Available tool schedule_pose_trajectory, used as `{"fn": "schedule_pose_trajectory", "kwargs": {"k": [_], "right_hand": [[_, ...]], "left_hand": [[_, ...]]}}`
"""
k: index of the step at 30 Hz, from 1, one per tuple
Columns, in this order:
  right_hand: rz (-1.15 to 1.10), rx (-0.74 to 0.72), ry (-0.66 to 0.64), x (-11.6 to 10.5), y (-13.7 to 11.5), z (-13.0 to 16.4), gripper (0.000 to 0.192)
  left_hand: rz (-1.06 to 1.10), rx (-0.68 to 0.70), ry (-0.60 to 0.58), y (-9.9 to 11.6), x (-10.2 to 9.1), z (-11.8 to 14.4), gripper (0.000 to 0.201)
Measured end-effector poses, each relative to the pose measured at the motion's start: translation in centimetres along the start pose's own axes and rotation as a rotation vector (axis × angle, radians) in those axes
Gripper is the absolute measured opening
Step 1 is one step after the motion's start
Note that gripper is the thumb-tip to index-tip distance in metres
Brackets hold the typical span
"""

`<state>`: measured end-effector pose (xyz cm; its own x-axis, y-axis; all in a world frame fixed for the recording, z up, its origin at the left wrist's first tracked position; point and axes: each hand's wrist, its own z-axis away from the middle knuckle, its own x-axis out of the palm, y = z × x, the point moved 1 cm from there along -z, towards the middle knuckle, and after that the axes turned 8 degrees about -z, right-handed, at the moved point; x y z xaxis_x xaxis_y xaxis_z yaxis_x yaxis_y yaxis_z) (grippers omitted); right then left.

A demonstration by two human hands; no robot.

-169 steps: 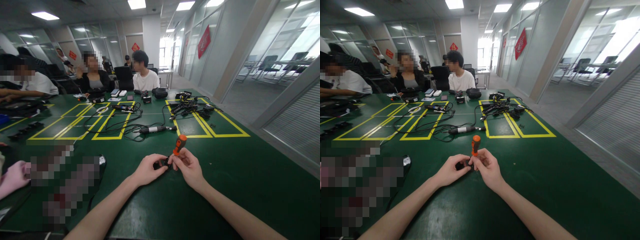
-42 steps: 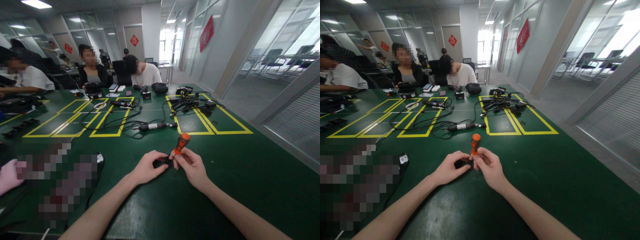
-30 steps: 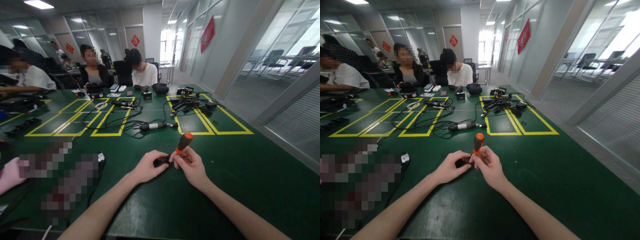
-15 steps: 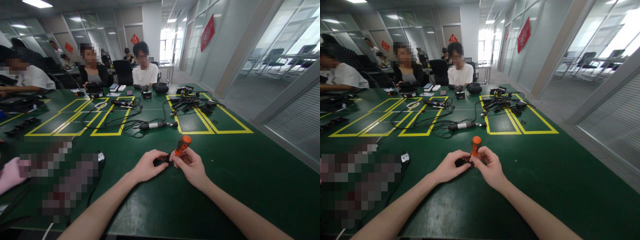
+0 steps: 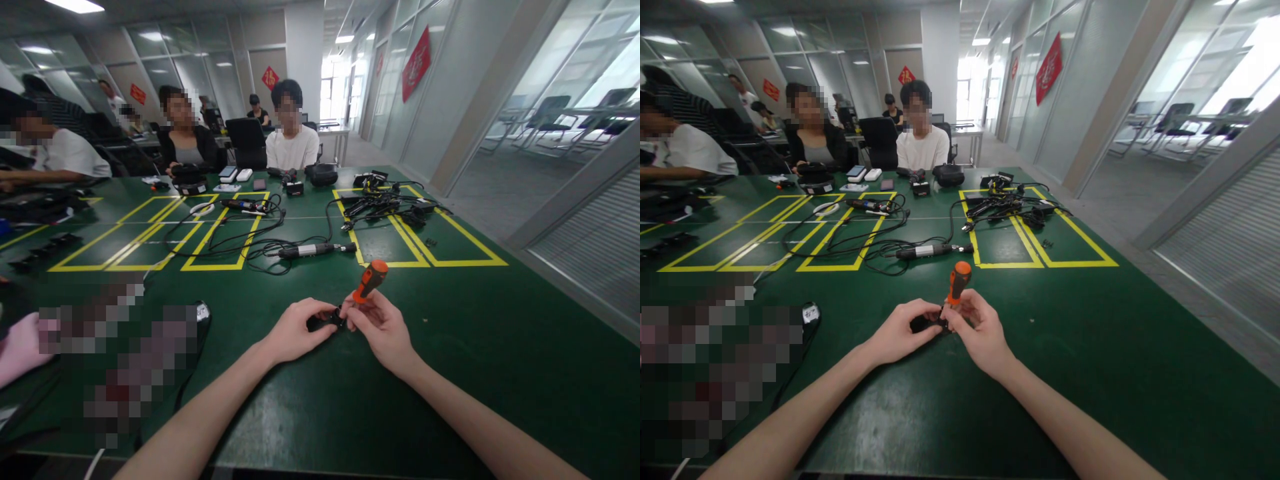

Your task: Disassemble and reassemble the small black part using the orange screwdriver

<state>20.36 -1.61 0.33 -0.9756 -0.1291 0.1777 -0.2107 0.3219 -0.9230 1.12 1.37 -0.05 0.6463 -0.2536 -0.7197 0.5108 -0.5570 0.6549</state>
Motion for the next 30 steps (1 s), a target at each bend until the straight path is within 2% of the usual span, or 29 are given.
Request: {"fn": "schedule_pose_trajectory", "kwargs": {"k": [7,11,19,23,28,30], "right_hand": [[0.046,-0.075,-0.017,0.2,-0.9,-0.2,0.029],[0.030,-0.038,-0.077,0.1,-1.0,-0.3,0.034],[0.001,-0.001,-0.002,0.1,-0.5,0.0,0.030],[0.047,-0.016,-0.035,0.3,-0.9,-0.1,0.027],[0.038,-0.026,-0.076,0.2,-1.2,-0.1,0.037],[0.023,-0.022,-0.065,0.2,-1.0,0.0,0.031]], "left_hand": [[0.003,-0.003,-0.004,-0.1,0.0,0.0,0.027],[0.027,-0.002,-0.001,0.0,0.0,0.0,0.028],[0.006,0.011,0.002,-0.1,0.0,-0.1,0.025],[0.005,0.019,-0.002,0.1,-0.1,-0.1,0.025],[0.021,0.017,-0.011,0.3,-0.1,0.0,0.020],[0.021,0.014,-0.011,0.2,-0.1,0.0,0.022]]}}
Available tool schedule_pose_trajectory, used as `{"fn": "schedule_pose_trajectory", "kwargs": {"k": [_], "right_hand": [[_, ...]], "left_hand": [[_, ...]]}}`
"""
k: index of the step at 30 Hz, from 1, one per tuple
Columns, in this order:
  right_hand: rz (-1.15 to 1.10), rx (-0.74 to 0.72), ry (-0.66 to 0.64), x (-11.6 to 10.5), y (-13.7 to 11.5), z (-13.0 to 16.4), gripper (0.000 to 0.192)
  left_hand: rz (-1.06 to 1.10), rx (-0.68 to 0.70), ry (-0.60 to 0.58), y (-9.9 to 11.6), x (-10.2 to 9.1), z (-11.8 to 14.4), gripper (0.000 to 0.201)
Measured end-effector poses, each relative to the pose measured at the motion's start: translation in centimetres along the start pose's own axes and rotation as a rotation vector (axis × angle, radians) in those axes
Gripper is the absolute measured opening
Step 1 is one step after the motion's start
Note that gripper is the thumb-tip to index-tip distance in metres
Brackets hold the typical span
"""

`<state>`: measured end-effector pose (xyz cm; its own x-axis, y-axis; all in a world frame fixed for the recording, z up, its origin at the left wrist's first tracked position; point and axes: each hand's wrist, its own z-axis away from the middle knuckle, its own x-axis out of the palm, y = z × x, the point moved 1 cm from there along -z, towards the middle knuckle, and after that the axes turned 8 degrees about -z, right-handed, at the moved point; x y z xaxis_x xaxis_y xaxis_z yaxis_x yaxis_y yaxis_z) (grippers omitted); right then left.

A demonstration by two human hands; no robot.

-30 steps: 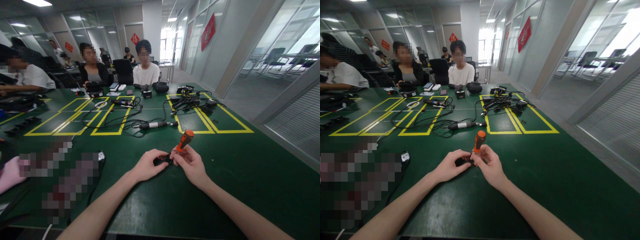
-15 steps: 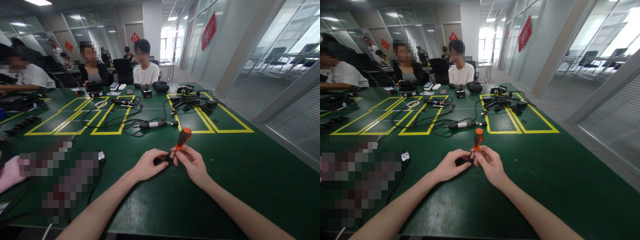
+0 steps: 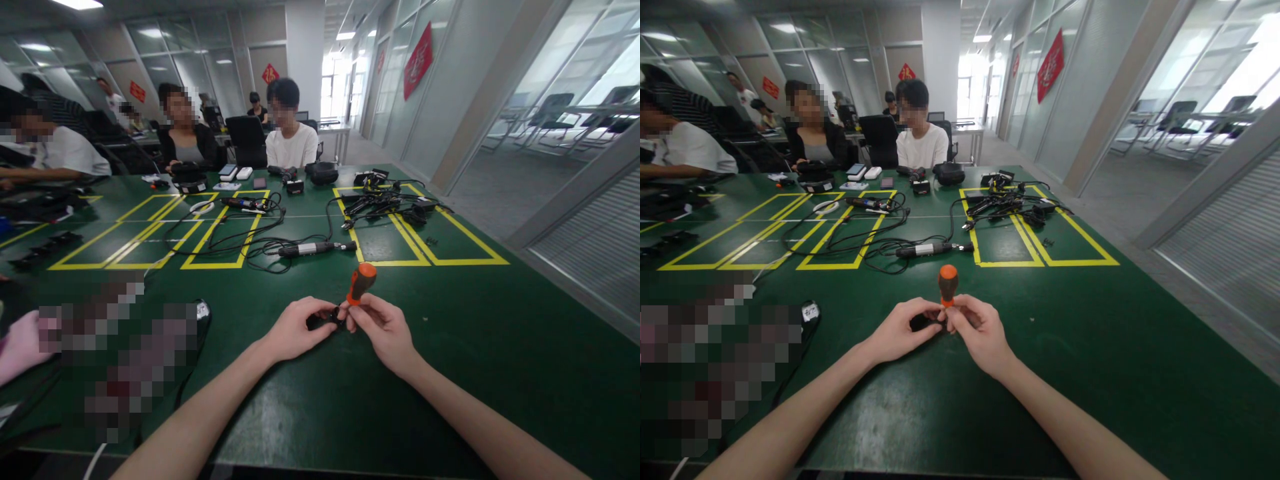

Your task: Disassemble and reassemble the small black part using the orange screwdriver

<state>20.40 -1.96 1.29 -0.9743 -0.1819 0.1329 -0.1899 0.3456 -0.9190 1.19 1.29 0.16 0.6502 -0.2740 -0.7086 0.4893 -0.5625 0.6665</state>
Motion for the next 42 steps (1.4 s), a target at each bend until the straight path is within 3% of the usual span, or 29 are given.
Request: {"fn": "schedule_pose_trajectory", "kwargs": {"k": [5,14,19,26,32,42], "right_hand": [[0.003,-0.001,0.058,0.02,0.23,0.09,0.024],[-0.009,-0.009,0.025,0.17,0.06,-0.23,0.038],[-0.001,-0.004,0.100,-0.08,0.43,0.02,0.033],[0.037,-0.073,0.067,-0.01,-0.15,-0.22,0.026],[-0.001,-0.005,-0.016,0.22,-0.08,-0.16,0.039],[-0.004,0.026,0.074,0.17,-0.05,-0.17,0.036]], "left_hand": [[-0.002,-0.014,0.006,-0.20,0.07,-0.01,0.025],[0.005,0.000,0.017,-0.21,0.11,0.05,0.027],[-0.009,-0.005,0.010,-0.29,0.16,-0.03,0.024],[-0.021,0.001,0.016,-0.26,0.09,-0.03,0.026],[-0.005,0.012,0.012,-0.04,0.00,0.04,0.021],[-0.015,-0.006,0.002,-0.15,0.03,-0.03,0.024]]}}
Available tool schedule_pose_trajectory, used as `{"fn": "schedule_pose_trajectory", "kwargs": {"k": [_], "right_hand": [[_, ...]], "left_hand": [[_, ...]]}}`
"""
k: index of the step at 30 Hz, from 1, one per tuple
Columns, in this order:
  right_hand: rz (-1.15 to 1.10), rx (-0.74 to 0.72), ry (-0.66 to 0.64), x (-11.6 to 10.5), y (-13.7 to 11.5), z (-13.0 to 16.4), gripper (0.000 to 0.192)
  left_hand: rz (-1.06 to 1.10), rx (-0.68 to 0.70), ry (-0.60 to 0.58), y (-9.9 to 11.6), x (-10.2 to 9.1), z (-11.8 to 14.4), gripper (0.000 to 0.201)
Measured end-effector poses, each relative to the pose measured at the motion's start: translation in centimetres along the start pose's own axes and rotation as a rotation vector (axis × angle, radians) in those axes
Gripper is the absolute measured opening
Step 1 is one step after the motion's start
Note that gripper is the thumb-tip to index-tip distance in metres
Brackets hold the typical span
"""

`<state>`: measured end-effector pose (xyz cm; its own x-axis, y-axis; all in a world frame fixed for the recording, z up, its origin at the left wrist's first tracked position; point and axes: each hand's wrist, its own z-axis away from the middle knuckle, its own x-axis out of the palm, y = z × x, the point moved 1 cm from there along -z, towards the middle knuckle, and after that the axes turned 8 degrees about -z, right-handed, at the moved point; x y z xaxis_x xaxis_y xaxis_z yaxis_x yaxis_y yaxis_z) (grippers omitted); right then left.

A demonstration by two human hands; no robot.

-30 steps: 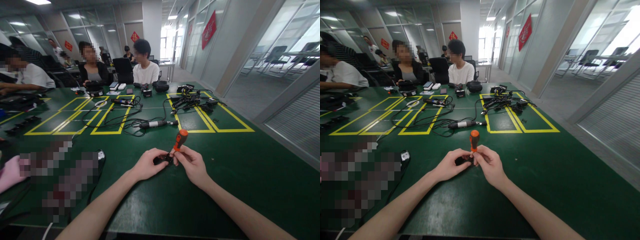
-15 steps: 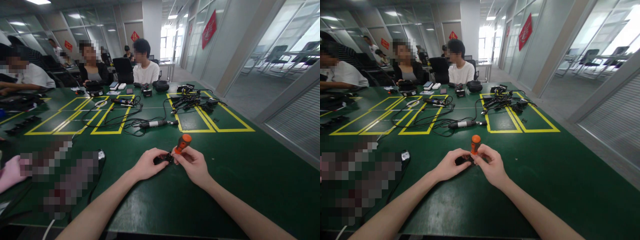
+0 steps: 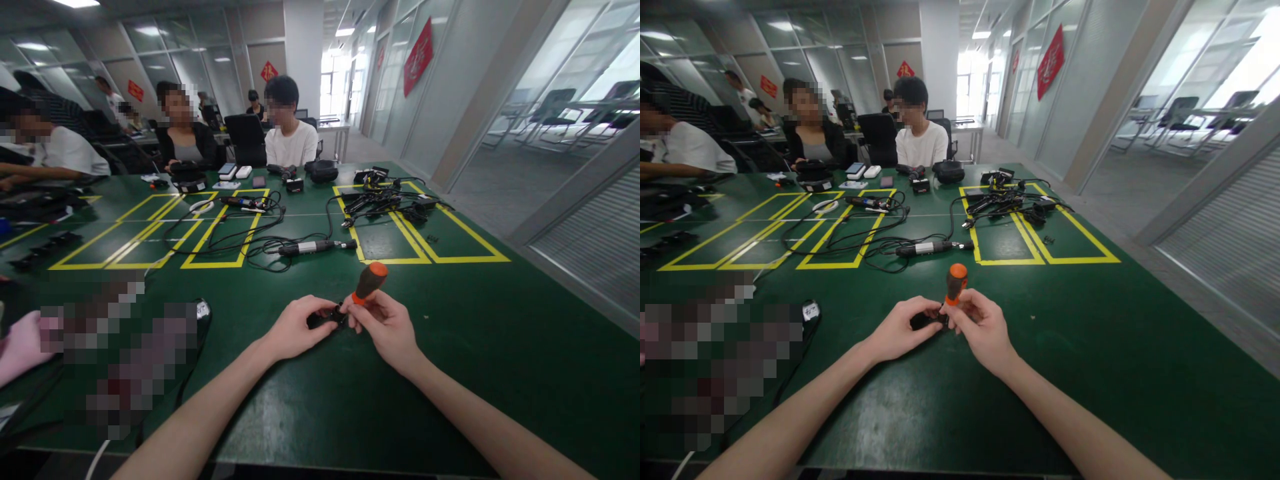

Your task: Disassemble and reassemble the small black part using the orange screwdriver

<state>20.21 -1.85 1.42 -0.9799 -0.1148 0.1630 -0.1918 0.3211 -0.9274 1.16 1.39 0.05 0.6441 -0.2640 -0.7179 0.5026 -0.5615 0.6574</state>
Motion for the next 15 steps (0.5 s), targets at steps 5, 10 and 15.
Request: {"fn": "schedule_pose_trajectory", "kwargs": {"k": [5,10,15], "right_hand": [[-0.031,-0.007,-0.033,0.00,0.16,-0.08,0.040],[-0.079,-0.009,-0.003,-0.01,0.51,0.15,0.031],[-0.002,0.008,0.016,-0.01,0.30,0.26,0.031]], "left_hand": [[0.001,0.011,0.007,0.03,0.00,0.00,0.026],[0.003,0.010,0.007,-0.01,0.04,0.02,0.024],[-0.002,-0.001,0.004,0.07,-0.07,-0.01,0.024]]}}
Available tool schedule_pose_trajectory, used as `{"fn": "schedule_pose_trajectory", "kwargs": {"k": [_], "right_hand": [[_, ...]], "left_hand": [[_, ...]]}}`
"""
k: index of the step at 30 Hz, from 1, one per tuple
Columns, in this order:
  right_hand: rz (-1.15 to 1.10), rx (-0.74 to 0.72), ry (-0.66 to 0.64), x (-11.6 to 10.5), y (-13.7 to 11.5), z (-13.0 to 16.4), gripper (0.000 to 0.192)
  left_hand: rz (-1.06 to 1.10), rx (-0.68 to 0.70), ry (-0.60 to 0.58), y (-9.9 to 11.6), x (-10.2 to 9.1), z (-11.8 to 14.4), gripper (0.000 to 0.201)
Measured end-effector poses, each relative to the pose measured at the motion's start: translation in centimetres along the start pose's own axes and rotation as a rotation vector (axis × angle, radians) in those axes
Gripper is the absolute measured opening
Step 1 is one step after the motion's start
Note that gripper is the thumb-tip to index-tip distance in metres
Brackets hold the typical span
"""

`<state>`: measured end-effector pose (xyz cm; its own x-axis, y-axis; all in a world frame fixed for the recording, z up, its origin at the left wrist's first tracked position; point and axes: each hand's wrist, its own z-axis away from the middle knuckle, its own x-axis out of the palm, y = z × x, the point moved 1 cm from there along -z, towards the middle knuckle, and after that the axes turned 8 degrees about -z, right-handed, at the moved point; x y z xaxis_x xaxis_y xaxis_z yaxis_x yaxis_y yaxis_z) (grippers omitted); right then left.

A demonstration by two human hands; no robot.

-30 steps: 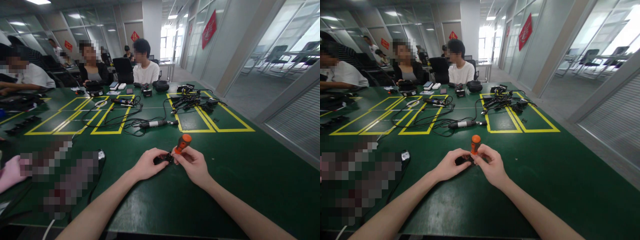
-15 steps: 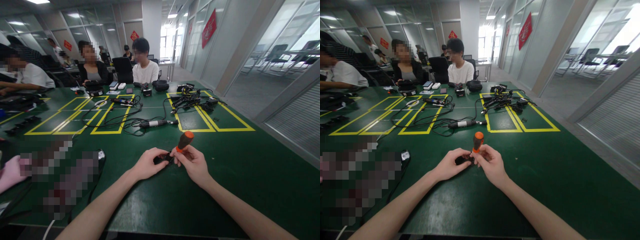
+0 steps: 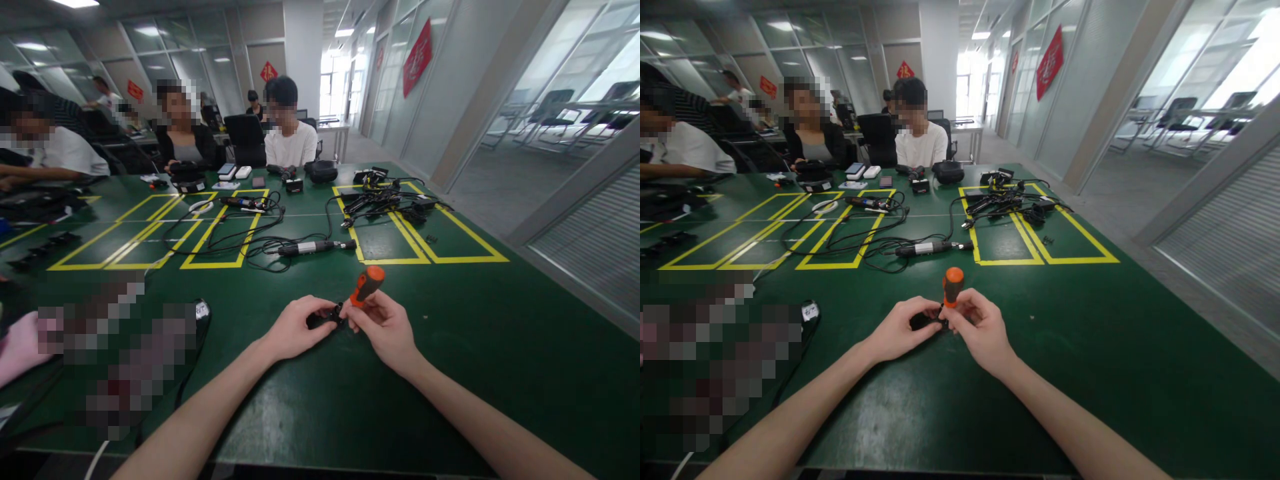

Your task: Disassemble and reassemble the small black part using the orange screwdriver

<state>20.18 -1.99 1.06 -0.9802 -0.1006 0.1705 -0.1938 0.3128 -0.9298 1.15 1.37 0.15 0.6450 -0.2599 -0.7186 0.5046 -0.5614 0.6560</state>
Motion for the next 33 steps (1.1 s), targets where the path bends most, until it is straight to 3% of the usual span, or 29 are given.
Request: {"fn": "schedule_pose_trajectory", "kwargs": {"k": [8,14,25,33], "right_hand": [[0.025,-0.043,-0.102,0.4,-0.8,-0.1,0.040],[0.035,-0.037,-0.019,0.0,-0.1,0.2,0.033],[0.015,-0.037,-0.083,0.2,-0.5,-0.1,0.038],[-0.020,-0.010,-0.004,0.1,0.2,0.1,0.032]], "left_hand": [[0.013,0.009,0.000,0.1,0.0,0.1,0.021],[-0.002,0.000,0.005,0.0,0.0,0.0,0.025],[0.002,0.006,-0.011,0.2,-0.1,0.0,0.021],[0.002,0.013,0.009,0.0,0.0,0.0,0.023]]}}
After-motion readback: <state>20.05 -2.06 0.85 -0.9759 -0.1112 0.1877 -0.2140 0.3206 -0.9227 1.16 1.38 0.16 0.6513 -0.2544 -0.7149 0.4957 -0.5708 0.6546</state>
